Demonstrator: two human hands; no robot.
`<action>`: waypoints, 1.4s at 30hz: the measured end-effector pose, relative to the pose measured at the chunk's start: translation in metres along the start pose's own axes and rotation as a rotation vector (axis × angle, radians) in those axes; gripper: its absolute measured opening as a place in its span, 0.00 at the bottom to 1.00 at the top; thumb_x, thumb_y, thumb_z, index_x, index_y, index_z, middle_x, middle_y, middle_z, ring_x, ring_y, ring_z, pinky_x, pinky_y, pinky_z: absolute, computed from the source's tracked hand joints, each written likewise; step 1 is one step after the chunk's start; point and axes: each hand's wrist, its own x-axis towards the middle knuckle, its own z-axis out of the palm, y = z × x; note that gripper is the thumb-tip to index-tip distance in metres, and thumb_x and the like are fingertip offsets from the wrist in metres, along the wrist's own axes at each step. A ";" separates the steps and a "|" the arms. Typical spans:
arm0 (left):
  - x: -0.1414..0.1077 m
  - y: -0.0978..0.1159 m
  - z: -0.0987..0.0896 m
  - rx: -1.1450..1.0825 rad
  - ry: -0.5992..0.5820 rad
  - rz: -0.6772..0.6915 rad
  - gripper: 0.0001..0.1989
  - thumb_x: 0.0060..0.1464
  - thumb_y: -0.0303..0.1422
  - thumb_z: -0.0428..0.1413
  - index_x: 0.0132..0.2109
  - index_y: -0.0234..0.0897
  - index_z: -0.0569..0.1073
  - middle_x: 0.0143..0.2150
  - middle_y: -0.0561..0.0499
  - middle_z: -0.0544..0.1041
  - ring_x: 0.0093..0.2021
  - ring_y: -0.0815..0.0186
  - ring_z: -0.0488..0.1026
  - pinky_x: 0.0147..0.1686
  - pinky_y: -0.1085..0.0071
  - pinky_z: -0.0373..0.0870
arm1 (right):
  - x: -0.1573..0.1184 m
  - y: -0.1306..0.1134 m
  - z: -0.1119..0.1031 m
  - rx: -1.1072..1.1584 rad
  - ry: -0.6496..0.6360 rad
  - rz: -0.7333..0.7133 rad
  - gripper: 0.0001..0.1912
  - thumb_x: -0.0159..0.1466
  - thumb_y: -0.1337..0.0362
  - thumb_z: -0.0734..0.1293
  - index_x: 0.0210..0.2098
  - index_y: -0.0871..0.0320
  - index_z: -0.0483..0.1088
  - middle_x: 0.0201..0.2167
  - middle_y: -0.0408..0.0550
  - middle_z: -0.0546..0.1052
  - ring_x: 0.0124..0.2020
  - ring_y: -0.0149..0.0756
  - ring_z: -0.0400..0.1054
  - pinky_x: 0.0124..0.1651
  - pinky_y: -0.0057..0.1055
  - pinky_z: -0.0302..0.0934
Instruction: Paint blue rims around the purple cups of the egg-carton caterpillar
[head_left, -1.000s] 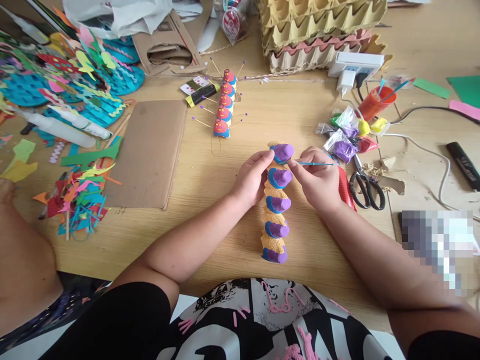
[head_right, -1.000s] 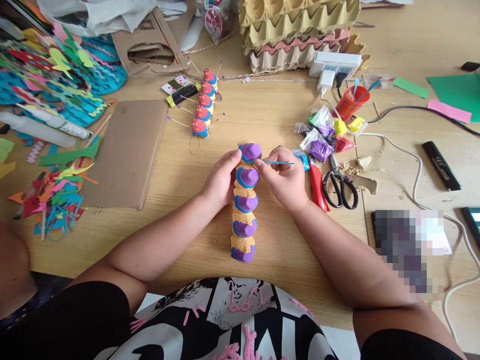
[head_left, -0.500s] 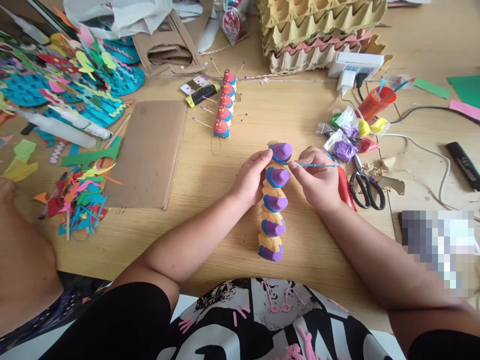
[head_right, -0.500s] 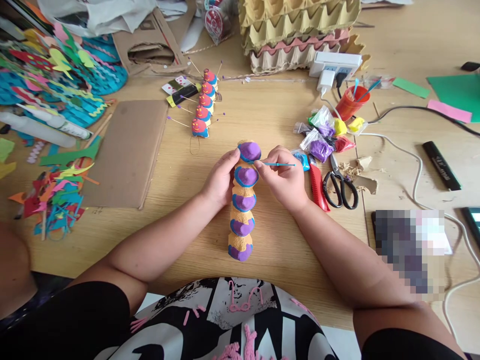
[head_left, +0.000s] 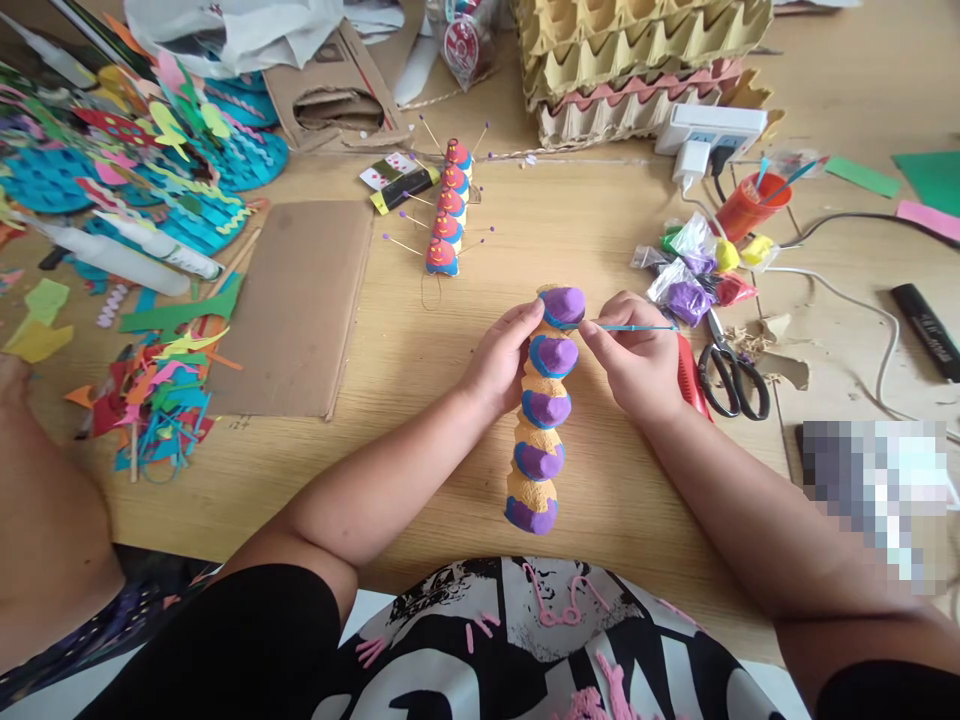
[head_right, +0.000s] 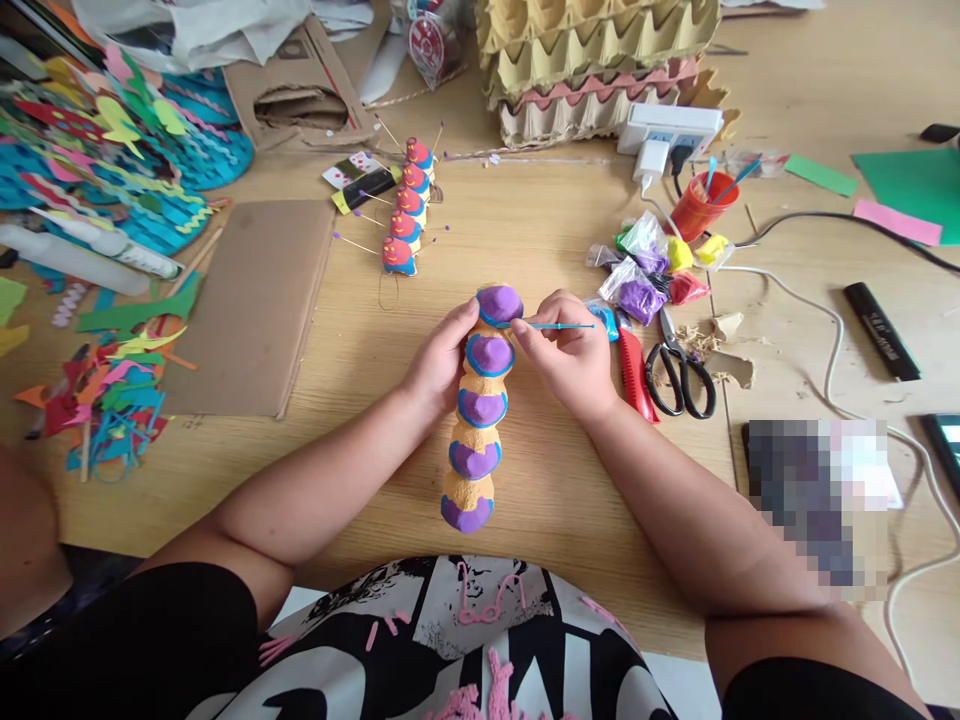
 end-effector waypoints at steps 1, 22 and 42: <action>0.000 0.000 -0.001 -0.012 -0.017 0.010 0.21 0.53 0.58 0.70 0.42 0.47 0.83 0.37 0.52 0.85 0.42 0.58 0.84 0.42 0.63 0.79 | 0.000 0.000 0.000 0.029 -0.004 0.000 0.28 0.62 0.43 0.79 0.24 0.54 0.66 0.25 0.40 0.68 0.29 0.31 0.61 0.35 0.34 0.57; 0.001 0.005 -0.001 0.052 -0.073 -0.044 0.30 0.46 0.67 0.68 0.39 0.48 0.81 0.35 0.44 0.83 0.45 0.45 0.83 0.42 0.52 0.78 | -0.004 0.005 -0.001 -0.019 -0.035 -0.218 0.15 0.68 0.55 0.77 0.30 0.52 0.72 0.27 0.41 0.72 0.30 0.32 0.66 0.35 0.35 0.61; -0.005 0.011 0.006 0.074 -0.034 -0.028 0.26 0.48 0.66 0.67 0.39 0.50 0.83 0.39 0.47 0.87 0.51 0.43 0.84 0.48 0.48 0.81 | -0.002 -0.002 -0.006 -0.305 -0.098 -0.622 0.08 0.68 0.68 0.75 0.42 0.48 0.77 0.30 0.43 0.75 0.31 0.38 0.71 0.34 0.41 0.65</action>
